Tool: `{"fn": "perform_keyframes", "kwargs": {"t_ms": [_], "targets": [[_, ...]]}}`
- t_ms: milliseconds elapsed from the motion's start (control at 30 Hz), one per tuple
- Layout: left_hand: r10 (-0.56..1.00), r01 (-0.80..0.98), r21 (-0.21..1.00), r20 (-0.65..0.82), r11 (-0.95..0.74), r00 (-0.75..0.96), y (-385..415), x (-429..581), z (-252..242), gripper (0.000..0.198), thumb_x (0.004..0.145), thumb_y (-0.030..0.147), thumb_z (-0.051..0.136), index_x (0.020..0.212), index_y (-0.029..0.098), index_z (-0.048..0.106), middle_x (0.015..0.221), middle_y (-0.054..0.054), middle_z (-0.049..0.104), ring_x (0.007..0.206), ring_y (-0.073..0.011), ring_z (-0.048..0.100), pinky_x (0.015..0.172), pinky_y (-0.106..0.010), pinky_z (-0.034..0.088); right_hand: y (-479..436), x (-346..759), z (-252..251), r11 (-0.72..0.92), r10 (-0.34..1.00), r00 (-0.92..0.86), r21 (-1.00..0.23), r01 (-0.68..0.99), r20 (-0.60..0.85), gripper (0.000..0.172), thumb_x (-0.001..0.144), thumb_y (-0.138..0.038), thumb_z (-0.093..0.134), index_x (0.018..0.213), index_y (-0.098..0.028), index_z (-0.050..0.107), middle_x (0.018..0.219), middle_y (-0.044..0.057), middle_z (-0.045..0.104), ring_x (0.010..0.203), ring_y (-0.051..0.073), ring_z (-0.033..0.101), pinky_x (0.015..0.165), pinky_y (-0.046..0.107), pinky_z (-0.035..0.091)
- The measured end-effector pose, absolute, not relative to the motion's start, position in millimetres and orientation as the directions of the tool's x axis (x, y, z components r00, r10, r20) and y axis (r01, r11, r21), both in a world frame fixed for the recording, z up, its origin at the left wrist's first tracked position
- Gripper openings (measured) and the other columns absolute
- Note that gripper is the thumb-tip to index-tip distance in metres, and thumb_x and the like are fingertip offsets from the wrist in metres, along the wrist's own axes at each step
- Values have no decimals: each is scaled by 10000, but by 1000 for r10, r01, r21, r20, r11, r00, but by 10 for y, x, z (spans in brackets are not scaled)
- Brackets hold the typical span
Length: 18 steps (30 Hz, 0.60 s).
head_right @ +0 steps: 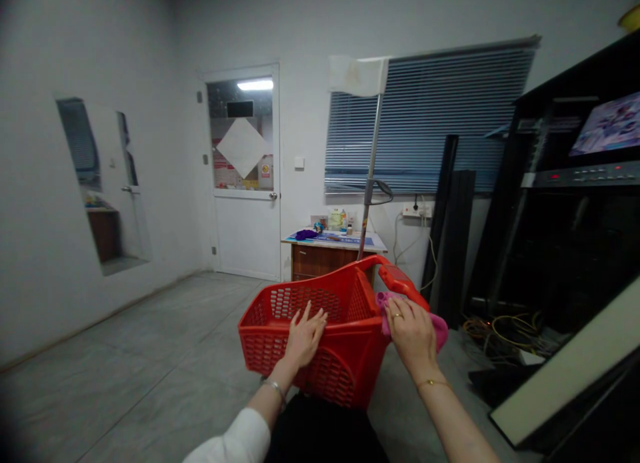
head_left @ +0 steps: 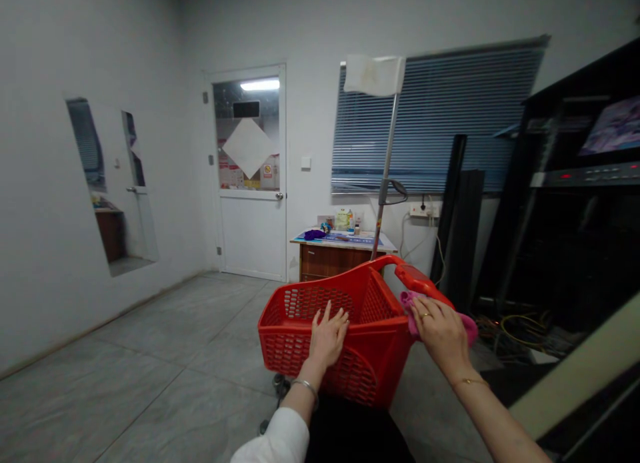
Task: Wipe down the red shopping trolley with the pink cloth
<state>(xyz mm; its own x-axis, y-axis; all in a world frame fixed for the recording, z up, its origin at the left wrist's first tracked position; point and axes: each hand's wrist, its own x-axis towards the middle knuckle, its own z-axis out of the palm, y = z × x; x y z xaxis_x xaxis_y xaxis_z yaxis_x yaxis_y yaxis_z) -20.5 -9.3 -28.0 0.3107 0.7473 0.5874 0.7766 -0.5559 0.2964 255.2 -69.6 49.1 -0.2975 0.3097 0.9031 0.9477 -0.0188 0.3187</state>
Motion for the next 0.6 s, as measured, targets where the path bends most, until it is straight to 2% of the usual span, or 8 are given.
{"fn": "perform_keyframes", "kwargs": {"t_ms": [167,233,433,600], "targets": [[736,775,289,603,-562,309,-132,-172,-259,388,1029,394,303,1328,352,547,1415,43,538,1467,-227,206,1170,-546,206,-638,2573,471,-79,257,-128,153,985,958,245,914,-248,536,1058,-135,700,1055,76,711,945,207,569,883,335,429],[736,780,284,605,-557,305,-151,-164,-251,387,1029,397,306,1329,352,546,1419,46,533,1466,-227,212,1171,-540,213,-629,2348,379,-63,241,-116,134,989,964,239,910,-232,536,1058,-141,700,1063,85,709,973,215,575,908,351,425],[725,779,283,622,-560,296,-159,-178,-262,369,1028,386,320,1295,357,572,1404,60,546,1456,-213,242,1173,-525,225,-628,1770,144,110,305,-270,248,962,913,245,914,-197,525,1092,-173,691,1081,71,708,1054,215,578,982,364,407],[718,769,295,634,-567,286,-154,-181,-271,369,1027,383,326,1292,344,578,1402,49,550,1453,-218,252,1172,-525,225,-631,2240,254,125,309,-314,289,949,898,280,922,-233,508,1139,-189,679,1131,67,697,1051,202,580,979,355,428]]}}
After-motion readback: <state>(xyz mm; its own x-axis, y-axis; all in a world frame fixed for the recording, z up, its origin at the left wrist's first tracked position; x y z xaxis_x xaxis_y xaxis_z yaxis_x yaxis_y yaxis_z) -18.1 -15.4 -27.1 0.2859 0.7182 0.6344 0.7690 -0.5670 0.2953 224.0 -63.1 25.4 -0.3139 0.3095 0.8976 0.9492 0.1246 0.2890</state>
